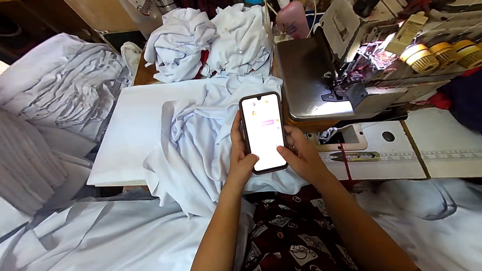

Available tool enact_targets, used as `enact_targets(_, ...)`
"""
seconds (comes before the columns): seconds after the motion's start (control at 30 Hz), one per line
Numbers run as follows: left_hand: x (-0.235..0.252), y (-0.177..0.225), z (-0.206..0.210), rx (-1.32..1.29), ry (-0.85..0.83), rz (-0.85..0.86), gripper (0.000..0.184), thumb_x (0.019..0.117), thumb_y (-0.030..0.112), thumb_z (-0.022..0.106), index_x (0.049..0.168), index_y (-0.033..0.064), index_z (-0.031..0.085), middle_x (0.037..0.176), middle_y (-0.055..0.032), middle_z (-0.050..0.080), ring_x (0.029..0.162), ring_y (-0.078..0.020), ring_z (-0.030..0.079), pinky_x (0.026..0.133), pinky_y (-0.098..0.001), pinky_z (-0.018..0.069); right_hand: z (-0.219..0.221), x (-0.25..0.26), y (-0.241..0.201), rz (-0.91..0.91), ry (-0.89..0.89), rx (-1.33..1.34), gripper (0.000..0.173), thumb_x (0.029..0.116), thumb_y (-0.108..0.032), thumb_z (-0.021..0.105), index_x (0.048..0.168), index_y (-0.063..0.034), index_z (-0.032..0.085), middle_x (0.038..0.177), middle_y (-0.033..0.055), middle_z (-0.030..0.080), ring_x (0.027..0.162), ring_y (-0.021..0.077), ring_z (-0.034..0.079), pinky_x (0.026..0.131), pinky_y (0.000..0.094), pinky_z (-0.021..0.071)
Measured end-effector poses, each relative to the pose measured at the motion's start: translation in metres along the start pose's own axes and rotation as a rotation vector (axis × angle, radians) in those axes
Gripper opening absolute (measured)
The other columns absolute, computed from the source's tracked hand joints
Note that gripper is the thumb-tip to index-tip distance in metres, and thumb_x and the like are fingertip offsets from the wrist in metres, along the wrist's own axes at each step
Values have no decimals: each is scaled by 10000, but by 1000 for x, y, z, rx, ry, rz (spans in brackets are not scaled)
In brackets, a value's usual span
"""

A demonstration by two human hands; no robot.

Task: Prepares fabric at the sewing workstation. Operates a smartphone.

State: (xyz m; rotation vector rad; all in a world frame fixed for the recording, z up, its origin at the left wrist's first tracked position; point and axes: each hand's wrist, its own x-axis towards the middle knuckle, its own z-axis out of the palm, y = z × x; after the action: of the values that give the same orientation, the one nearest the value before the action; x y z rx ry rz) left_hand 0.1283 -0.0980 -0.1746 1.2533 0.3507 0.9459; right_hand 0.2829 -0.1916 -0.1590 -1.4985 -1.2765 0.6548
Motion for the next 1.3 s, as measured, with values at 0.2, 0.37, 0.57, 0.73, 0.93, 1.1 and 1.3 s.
enact_targets(0.2,0,0,0,-14,-9,3,1037,735,-19,511,1632,252,67,1464,-21,512,1202,-105,618,971,-337,556,-1,-1,-3,18,-27,0,510,988,-224,543,1392,71,443,943,29,683,746,-53,593,671,126,494)
enact_targets(0.37,0,1,0,2,-10,13,1040,729,-10,516,1630,262,75,1485,-9,493,1218,-97,605,980,-330,549,-8,-4,-9,114,-134,-17,757,895,-299,698,1496,17,362,1060,52,698,826,-26,647,740,145,541)
enact_targets(0.57,0,-1,-1,-6,-19,16,1039,729,-1,521,1629,265,75,1491,-14,482,1226,-105,599,984,-348,548,-5,-4,-6,60,-96,-15,674,935,-274,645,1472,39,385,1038,61,701,830,-21,650,743,157,546)
enact_targets(0.73,1,1,1,-9,-6,0,1041,726,-28,508,1630,261,80,1478,-14,500,1199,-102,617,963,-337,558,0,-3,-2,17,-1,-45,508,964,-198,550,1385,71,458,891,33,673,710,-45,584,658,132,495)
enact_targets(0.93,1,0,2,0,9,5,1036,739,-52,504,1630,259,76,1454,-15,523,1178,-99,631,952,-330,566,7,-2,-1,13,79,-145,595,960,-395,618,1361,30,506,887,29,704,722,-8,624,663,182,529)
enact_targets(1.1,0,0,1,-11,-4,10,1038,738,-40,510,1632,260,77,1475,-26,502,1199,-116,620,970,-346,559,12,-1,-3,46,128,-253,644,947,-485,622,1362,-2,529,895,66,725,747,87,677,679,289,568)
enact_targets(1.3,0,0,1,-13,-1,4,1041,725,-19,521,1630,267,92,1474,-14,504,1209,-110,614,973,-345,558,-4,-4,-3,123,-85,-118,795,911,-482,666,1508,-35,391,1112,67,715,938,60,691,820,255,580)
